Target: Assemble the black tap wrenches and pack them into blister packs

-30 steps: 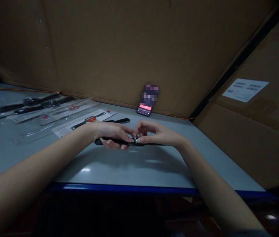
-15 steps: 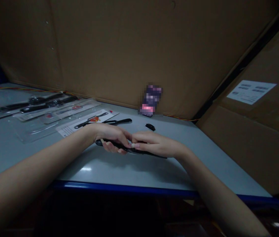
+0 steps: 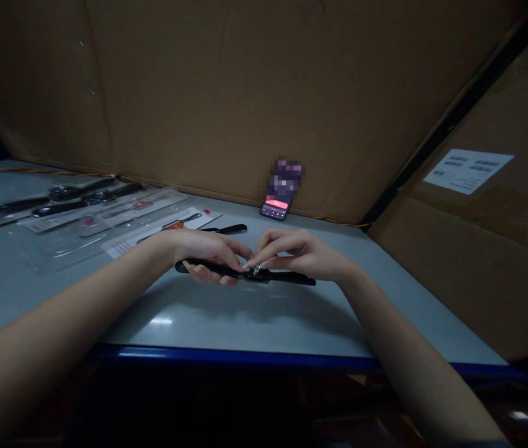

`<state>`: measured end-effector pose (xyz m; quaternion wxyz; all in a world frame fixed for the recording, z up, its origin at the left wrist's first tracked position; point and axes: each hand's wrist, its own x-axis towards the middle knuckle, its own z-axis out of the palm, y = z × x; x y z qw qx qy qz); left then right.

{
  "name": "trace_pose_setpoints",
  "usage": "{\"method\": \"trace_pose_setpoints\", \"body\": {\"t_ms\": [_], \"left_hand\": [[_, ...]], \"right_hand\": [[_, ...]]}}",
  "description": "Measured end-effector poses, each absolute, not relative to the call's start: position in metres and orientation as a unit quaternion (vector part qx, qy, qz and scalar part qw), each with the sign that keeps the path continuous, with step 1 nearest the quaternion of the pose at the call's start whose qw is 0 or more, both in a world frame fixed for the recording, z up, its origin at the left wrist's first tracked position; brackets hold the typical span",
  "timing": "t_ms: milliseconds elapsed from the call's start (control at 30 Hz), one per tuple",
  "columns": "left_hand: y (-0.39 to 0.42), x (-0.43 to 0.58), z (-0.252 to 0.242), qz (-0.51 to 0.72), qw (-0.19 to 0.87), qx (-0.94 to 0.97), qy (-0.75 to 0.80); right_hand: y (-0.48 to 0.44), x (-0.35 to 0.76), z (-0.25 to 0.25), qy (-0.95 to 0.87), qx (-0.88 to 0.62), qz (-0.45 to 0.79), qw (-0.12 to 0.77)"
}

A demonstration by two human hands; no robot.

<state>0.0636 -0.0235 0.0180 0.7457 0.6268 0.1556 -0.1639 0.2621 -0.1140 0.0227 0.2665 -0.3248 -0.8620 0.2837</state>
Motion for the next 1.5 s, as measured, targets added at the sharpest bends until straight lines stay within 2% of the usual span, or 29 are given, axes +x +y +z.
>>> {"method": "trace_pose_setpoints", "body": {"t_ms": [133, 300, 433, 600, 900, 1067, 1367, 1500], "left_hand": [[-0.025, 0.065, 0.02, -0.134, 0.728, 0.645, 0.189], [-0.028, 0.068, 0.021, -0.054, 0.654, 0.71, 0.254], [-0.031, 0.074, 0.016, 0.015, 0.61, 0.735, 0.295], [-0.031, 0.08, 0.009, 0.089, 0.565, 0.751, 0.331], [-0.032, 0.084, 0.006, 0.085, 0.54, 0.759, 0.354], [-0.035, 0.083, 0.011, 0.092, 0.572, 0.728, 0.366], [-0.022, 0.079, 0.008, 0.041, 0.743, 0.591, 0.312], [-0.011, 0.078, 0.002, 0.014, 0.795, 0.55, 0.256]], "right_hand": [[-0.116, 0.258, 0.023, -0.834, -0.367, 0.282, 0.301], [-0.11, 0.257, 0.017, -0.793, -0.48, 0.118, 0.355], [-0.102, 0.258, 0.01, -0.779, -0.535, 0.031, 0.326], [-0.102, 0.254, 0.006, -0.776, -0.58, 0.018, 0.248], [-0.105, 0.252, 0.006, -0.842, -0.493, 0.033, 0.217], [-0.1, 0.258, 0.005, -0.863, -0.426, 0.033, 0.269], [-0.1, 0.264, 0.009, -0.85, -0.396, 0.06, 0.344], [-0.097, 0.269, 0.008, -0.846, -0.402, 0.109, 0.333]]}}
